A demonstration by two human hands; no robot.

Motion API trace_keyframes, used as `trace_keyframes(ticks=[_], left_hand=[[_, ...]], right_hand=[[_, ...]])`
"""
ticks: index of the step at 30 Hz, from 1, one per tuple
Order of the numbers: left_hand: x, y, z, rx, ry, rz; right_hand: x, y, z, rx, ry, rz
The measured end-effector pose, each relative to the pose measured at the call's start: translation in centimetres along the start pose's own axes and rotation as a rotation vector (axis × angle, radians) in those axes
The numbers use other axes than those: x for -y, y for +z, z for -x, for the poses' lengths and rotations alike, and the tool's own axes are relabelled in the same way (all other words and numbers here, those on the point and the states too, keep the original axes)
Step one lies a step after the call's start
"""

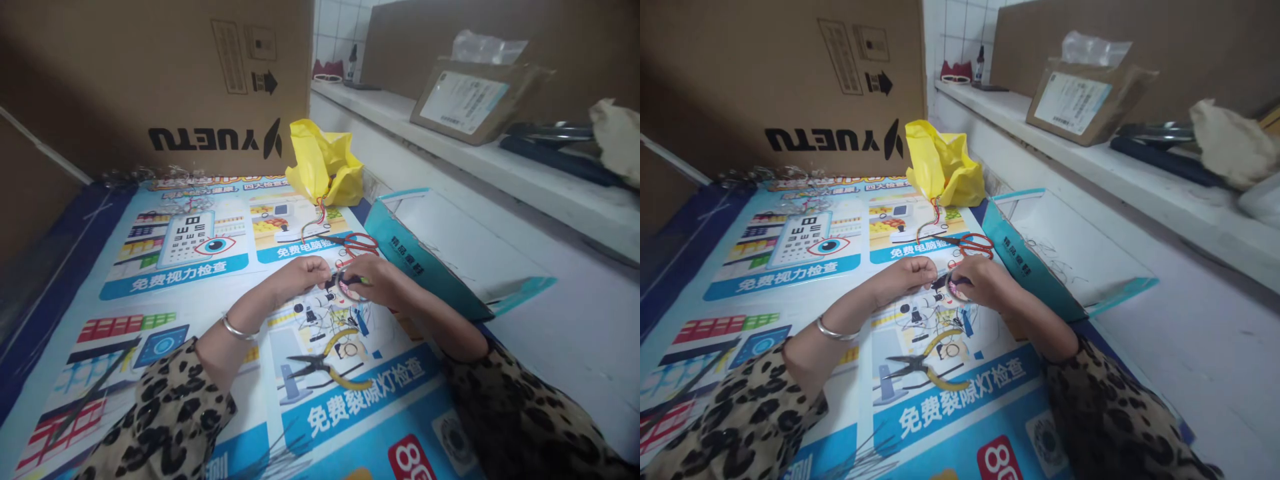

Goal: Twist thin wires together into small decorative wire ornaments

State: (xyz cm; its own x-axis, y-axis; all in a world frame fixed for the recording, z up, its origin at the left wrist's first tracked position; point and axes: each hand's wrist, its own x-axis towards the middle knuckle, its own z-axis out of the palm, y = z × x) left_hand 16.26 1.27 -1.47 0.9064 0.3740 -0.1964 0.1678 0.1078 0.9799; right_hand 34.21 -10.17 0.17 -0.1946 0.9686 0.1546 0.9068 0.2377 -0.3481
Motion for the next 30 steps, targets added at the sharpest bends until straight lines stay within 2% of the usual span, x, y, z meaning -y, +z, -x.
trace_keyframes(ticks=[4,12,21,26,30], left_hand=[[0.1,0.0,-0.1,-0.003,0.003,0.006],[0.4,0.1,-0.2,-0.021,0.008,-0.064],[0.3,0.3,-0.3,-0.035,0.036,-0.221],[0.2,0.4,-0.3,-0.040,0.057,-0.292],[0.4,0.3,-0.3,-0.044,0.063,-0.307]], right_hand=[[0.0,0.7,-0.8,0.068,-0.042,-0.016],[-0.2,1.4,-0.8,0.102,-0.058,0.003],[-1.7,0.8,0.4,0.003,-0.040,0.022],[-2.1,0.7,0.6,-0.112,0.032,0.093],[-1.9,1.2,0.3,-0.120,0.002,0.173]])
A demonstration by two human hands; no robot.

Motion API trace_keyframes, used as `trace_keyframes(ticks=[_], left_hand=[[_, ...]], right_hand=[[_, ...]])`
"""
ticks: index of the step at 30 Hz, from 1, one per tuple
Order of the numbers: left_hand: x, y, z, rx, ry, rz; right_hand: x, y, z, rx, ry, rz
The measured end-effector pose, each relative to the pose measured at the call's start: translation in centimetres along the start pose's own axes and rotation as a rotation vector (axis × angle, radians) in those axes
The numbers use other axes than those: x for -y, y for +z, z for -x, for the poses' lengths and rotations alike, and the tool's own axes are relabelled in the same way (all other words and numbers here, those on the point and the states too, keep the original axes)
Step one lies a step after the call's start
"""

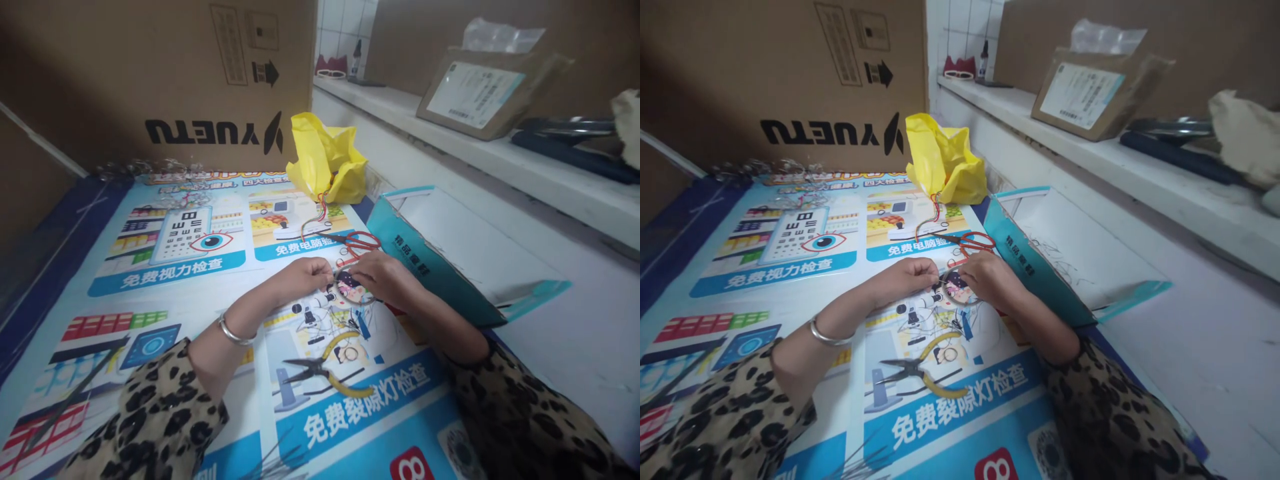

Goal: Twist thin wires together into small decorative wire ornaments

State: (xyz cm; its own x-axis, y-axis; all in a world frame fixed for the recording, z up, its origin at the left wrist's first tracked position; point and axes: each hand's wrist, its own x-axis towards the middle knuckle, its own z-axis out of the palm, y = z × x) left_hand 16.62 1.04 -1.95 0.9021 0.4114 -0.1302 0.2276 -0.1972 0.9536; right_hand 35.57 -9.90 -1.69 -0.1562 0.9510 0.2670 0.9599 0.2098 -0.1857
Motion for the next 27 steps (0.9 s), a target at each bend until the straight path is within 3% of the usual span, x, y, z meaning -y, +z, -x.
trace_keyframes(ticks=[12,19,23,27], left_hand=[[-0.2,0.0,0.0,-0.006,0.031,0.010],[0.1,0.0,0.0,-0.019,0.031,0.007],[0.0,0.2,0.1,-0.039,0.022,0.077],[-1.2,1.1,0.3,-0.150,0.033,0.189]], right_hand=[[0.9,0.3,-1.2,0.103,-0.196,0.312],[0.8,1.2,-1.6,0.064,-0.138,0.294],[0.9,1.1,-1.2,-0.084,0.011,-0.032],[2.0,0.0,-0.5,-0.218,0.380,-0.791]])
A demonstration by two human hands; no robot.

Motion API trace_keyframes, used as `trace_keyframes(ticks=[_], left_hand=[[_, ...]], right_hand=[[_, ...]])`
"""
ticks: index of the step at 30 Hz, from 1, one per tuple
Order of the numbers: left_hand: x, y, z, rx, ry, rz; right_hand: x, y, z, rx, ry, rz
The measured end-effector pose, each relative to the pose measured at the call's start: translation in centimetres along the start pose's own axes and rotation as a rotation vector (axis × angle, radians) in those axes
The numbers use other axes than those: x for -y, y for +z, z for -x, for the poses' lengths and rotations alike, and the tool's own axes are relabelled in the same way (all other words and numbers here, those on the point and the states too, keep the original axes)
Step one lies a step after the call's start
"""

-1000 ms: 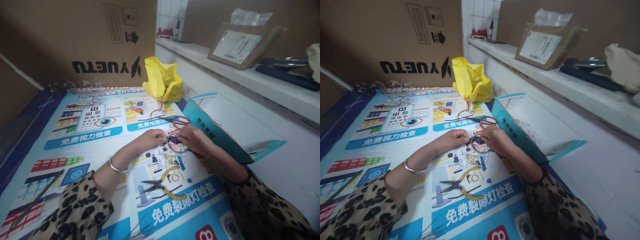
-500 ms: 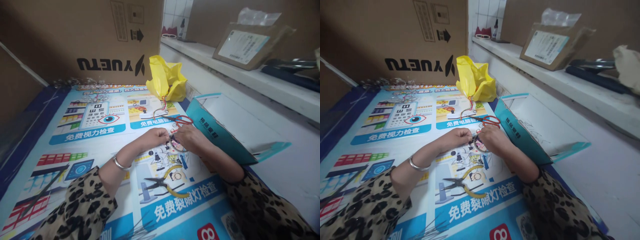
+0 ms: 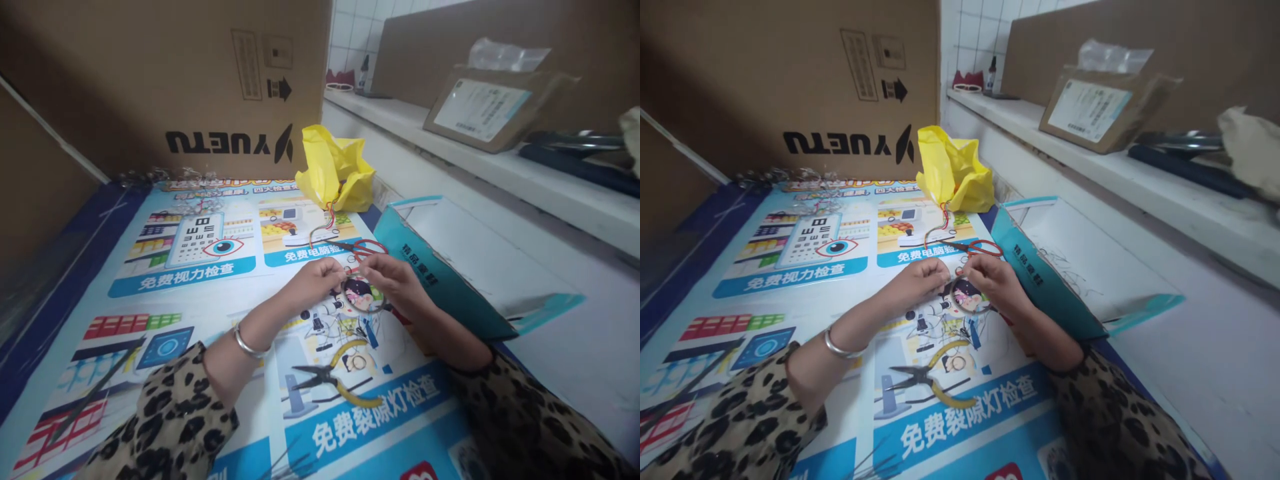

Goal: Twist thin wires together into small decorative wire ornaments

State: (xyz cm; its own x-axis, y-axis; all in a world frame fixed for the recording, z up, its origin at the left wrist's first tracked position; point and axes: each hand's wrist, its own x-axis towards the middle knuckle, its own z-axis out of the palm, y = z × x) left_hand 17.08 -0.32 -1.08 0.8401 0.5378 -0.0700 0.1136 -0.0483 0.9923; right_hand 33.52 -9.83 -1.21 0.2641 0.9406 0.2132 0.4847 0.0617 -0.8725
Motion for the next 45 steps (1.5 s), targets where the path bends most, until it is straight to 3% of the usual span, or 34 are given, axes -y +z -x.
trace_keyframes(ticks=[2,4,12,31,45], left_hand=[[-0.7,0.8,0.2,-0.055,0.028,0.042],[-1.4,1.6,0.5,-0.087,0.045,0.089],[-2.1,2.6,1.1,-0.144,0.068,0.122],[-1.4,2.4,0.9,-0.162,0.094,0.012],[-1.4,2.3,0.8,-0.250,0.093,-0.110]], right_hand=[[0.7,0.1,0.4,-0.015,0.130,-0.348],[1.2,0.2,0.6,-0.028,0.180,-0.557],[1.4,0.8,0.6,0.036,0.199,-0.803],[1.4,1.0,0.8,0.056,0.225,-0.829],[0.3,1.2,1.0,-0.099,0.148,-0.461]])
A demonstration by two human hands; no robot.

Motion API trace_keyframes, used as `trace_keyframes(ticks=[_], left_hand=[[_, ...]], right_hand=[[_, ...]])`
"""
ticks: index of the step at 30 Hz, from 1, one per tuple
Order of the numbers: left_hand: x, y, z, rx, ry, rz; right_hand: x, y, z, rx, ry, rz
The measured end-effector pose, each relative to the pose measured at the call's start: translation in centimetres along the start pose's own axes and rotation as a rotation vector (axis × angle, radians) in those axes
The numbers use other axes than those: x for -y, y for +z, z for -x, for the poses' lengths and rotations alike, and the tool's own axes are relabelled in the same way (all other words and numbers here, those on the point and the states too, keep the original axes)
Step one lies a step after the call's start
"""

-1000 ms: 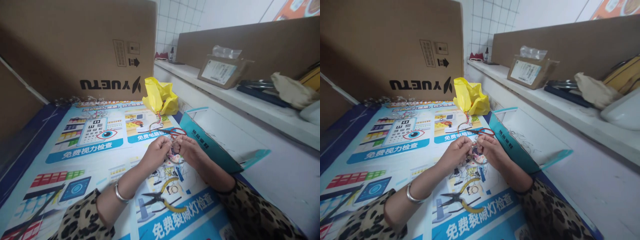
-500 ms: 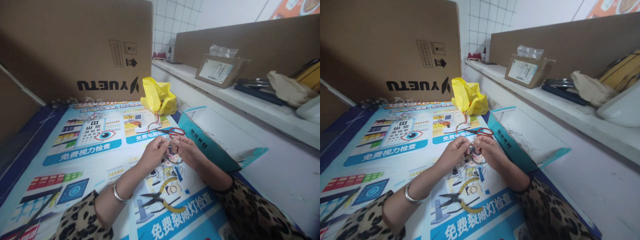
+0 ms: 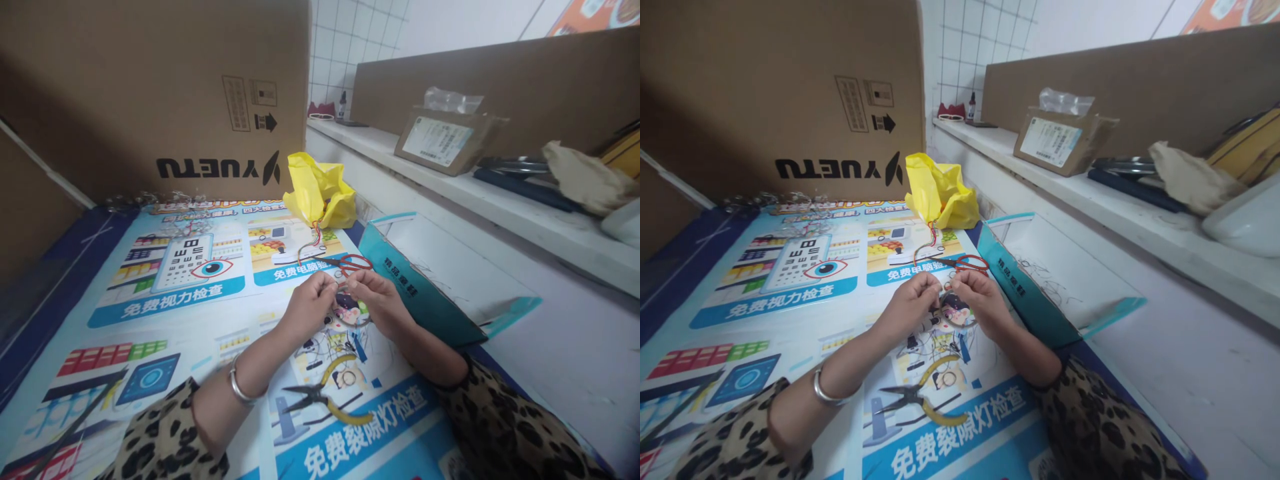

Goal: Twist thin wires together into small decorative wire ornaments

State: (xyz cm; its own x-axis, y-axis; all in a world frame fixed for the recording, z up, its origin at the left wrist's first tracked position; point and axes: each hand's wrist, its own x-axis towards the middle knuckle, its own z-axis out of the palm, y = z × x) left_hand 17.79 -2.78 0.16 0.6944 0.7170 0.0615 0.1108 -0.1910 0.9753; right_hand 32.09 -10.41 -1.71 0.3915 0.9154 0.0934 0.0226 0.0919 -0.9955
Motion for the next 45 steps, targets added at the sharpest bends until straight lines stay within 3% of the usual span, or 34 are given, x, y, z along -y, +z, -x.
trace_keyframes(ticks=[9,21,30,36,39,45], left_hand=[[0.3,0.3,0.2,0.002,-0.021,0.030],[0.6,0.5,0.3,0.272,-0.207,0.550],[1.7,0.1,-0.1,0.332,-0.149,0.411],[1.5,0.3,-0.1,0.244,-0.158,0.418],[1.5,0.2,-0.3,0.170,-0.167,0.407],[2.0,0.1,-0.8,0.123,-0.177,0.351]], right_hand=[[0.0,0.0,0.2,-0.026,-0.147,0.261],[0.9,0.2,0.7,0.060,-0.292,0.345],[1.2,0.0,0.6,-0.042,-0.378,0.453],[1.2,-0.2,0.3,0.008,-0.391,0.528],[1.4,-0.9,-0.4,0.062,-0.361,0.679],[0.5,-2.4,-1.4,0.335,-0.468,1.293]])
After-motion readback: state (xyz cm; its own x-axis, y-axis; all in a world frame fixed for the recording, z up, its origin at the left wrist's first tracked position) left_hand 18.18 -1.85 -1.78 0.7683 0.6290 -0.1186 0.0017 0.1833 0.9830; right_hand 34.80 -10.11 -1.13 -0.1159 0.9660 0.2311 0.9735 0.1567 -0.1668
